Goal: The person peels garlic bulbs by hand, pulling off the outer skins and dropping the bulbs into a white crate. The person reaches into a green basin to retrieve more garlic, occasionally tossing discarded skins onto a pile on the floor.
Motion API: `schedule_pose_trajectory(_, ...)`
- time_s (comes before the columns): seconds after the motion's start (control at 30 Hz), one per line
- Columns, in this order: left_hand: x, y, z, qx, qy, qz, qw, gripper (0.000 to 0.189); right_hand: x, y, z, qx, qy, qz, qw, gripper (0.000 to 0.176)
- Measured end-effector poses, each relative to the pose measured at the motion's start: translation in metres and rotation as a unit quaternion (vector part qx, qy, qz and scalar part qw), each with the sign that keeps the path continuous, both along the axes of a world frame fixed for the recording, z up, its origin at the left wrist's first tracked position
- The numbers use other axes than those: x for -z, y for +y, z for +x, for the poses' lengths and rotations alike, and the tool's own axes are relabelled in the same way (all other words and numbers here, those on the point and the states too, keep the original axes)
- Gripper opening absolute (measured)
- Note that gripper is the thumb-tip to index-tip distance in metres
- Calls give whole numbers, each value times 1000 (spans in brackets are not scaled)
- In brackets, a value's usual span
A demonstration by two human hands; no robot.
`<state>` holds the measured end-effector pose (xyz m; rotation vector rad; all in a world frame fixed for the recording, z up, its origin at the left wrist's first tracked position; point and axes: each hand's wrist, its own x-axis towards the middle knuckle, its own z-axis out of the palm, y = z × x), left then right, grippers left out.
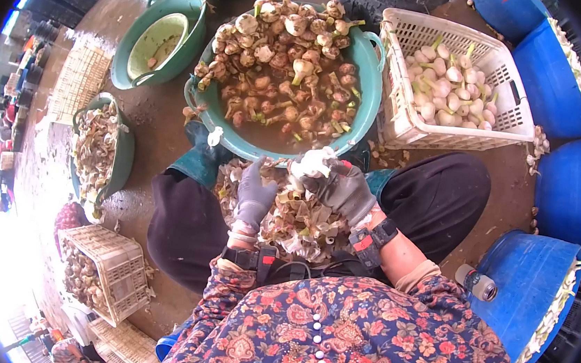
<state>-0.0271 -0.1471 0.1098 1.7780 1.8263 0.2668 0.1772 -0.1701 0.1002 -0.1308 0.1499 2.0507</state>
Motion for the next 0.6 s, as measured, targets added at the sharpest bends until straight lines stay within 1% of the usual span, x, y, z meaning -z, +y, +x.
schedule_pose_trajectory(0.03, -3, 3, 3, -10, -153, 12, 988, 46, 2, 1, -1, -2, 27, -10, 1000, 34)
schedule_pose_trajectory(0.07, -5, 4, 7, -20, -304, 21, 952, 48, 5, 0, -1, -4, 53, -24, 998, 31)
schedule_pose_trajectory(0.1, -5, 3, 17, -5, -359, 26, 933, 47, 7, -4, -3, -6, 52, -26, 998, 31)
schedule_pose_trajectory(0.13, -16, 1, 25, -7, -360, 28, 933, 47, 6, -6, -6, -13, -1, -57, 998, 31)
schedule_pose_trajectory(0.17, -32, -1, 32, -6, -363, -35, 931, 45, 4, -5, -8, -19, -53, -86, 995, 31)
schedule_pose_trajectory(0.2, -44, -1, 37, -3, -364, -98, 926, 44, 0, -4, -7, -19, -53, -84, 995, 31)
schedule_pose_trajectory(0.23, -50, -2, 41, -42, -395, -116, 911, 38, -10, -5, -2, -61, -142, -48, 987, 31)
schedule_pose_trajectory(0.27, -49, -3, 41, -40, -395, -117, 910, 38, -19, -7, 2, -102, -229, -13, 968, 31)
schedule_pose_trajectory(0.3, -47, -6, 39, -22, -375, -94, 922, 37, -25, -5, 7, -131, -314, 31, 940, 37)
schedule_pose_trajectory(0.33, -43, -7, 35, -5, -353, -70, 933, 37, -29, -1, 10, -131, -314, 30, 940, 37)
schedule_pose_trajectory(0.37, -29, -6, 32, 89, -237, 87, 963, 40, -32, 3, 11, -161, -339, 22, 927, 39)
schedule_pose_trajectory(0.4, -17, -10, 28, 88, -237, 87, 964, 40, -34, 5, 12, -190, -363, 15, 912, 42)
schedule_pose_trajectory(0.43, -23, -12, 31, 81, -238, 60, 966, 40, -18, 4, 6, -127, -517, 178, 827, 47)
schedule_pose_trajectory(0.47, -27, -14, 35, 77, -239, 32, 967, 41, -17, 2, -2, -95, -581, 192, 785, 46)
schedule_pose_trajectory(0.5, -27, -15, 41, 65, -294, 32, 953, 34, -15, 2, -7, -98, -573, 164, 797, 44)
schedule_pose_trajectory(0.53, -26, -15, 41, 66, -295, 32, 953, 34, -20, 3, -10, -101, -563, 137, 809, 42)
schedule_pose_trajectory(0.57, -23, -14, 38, 23, -360, -29, 932, 28, -19, 4, -8, -101, -563, 138, 809, 42)
schedule_pose_trajectory(0.6, -21, -13, 34, -22, -420, -89, 903, 23, -17, 4, -6, -130, -480, 55, 866, 40)
